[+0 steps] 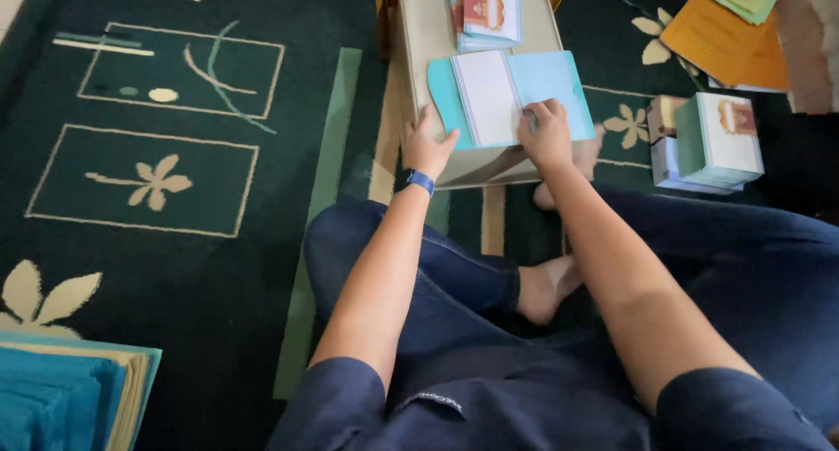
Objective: Manually assembling paper invitations by folding printed inserts and placing them into decorative folders.
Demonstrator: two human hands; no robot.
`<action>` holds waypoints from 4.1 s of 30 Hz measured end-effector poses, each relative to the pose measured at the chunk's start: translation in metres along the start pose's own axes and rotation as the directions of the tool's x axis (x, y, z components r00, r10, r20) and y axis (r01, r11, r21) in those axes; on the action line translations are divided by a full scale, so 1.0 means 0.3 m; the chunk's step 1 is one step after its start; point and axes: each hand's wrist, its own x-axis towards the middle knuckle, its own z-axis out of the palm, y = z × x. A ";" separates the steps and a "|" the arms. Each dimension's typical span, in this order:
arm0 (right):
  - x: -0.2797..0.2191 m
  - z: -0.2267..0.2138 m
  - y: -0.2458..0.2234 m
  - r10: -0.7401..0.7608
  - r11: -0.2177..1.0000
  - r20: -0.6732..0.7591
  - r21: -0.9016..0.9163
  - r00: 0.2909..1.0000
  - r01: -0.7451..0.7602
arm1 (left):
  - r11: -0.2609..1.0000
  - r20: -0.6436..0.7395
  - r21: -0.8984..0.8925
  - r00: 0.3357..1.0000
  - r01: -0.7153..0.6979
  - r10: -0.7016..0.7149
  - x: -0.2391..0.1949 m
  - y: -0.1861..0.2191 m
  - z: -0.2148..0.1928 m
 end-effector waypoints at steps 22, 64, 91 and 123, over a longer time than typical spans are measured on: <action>-0.480 -0.309 0.240 0.695 0.613 0.288 0.240 0.658 -0.753 | 0.994 0.062 -0.098 0.998 0.036 -0.030 -0.496 0.090 -0.080; -0.414 -0.549 -0.231 0.266 0.842 0.094 0.462 0.959 -0.279 | 0.594 0.229 -0.767 0.968 0.244 -0.102 -0.431 0.317 0.098; -0.321 -0.827 -0.350 -0.044 0.926 -0.443 0.320 0.895 0.203 | 0.865 -0.021 -0.075 0.868 -0.496 0.496 -0.619 0.607 -0.232; -0.434 -0.590 -0.212 0.163 0.496 0.037 0.861 0.986 -0.115 | 0.883 -0.183 -0.203 0.903 -0.422 0.390 -0.730 0.639 -0.088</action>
